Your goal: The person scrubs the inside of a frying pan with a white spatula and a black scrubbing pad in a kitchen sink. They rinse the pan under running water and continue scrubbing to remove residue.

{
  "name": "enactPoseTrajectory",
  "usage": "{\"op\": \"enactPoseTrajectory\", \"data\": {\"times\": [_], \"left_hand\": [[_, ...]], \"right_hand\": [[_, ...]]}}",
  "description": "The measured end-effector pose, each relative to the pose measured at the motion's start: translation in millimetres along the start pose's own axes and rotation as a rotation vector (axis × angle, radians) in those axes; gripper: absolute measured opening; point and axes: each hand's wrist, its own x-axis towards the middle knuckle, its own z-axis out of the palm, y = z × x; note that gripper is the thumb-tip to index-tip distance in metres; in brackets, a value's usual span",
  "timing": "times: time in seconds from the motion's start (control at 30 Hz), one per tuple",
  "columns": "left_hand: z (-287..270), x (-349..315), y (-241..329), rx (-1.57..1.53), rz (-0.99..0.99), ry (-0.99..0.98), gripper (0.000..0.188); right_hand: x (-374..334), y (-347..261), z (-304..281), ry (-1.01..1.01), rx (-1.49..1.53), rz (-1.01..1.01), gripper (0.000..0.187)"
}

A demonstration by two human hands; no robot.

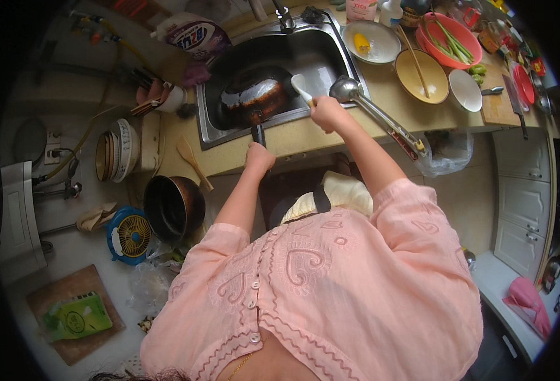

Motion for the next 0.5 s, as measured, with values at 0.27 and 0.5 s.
{"op": "enactPoseTrajectory", "data": {"times": [0.27,0.5], "left_hand": [[-2,-16,13,0.006,0.032,-0.006,0.053],[-7,-16,1,0.039,-0.024,-0.01,0.05]], "right_hand": [[87,18,2,-0.041,-0.326,0.041,0.026],[34,-38,-25,-0.027,-0.488,-0.227,0.023]]}}
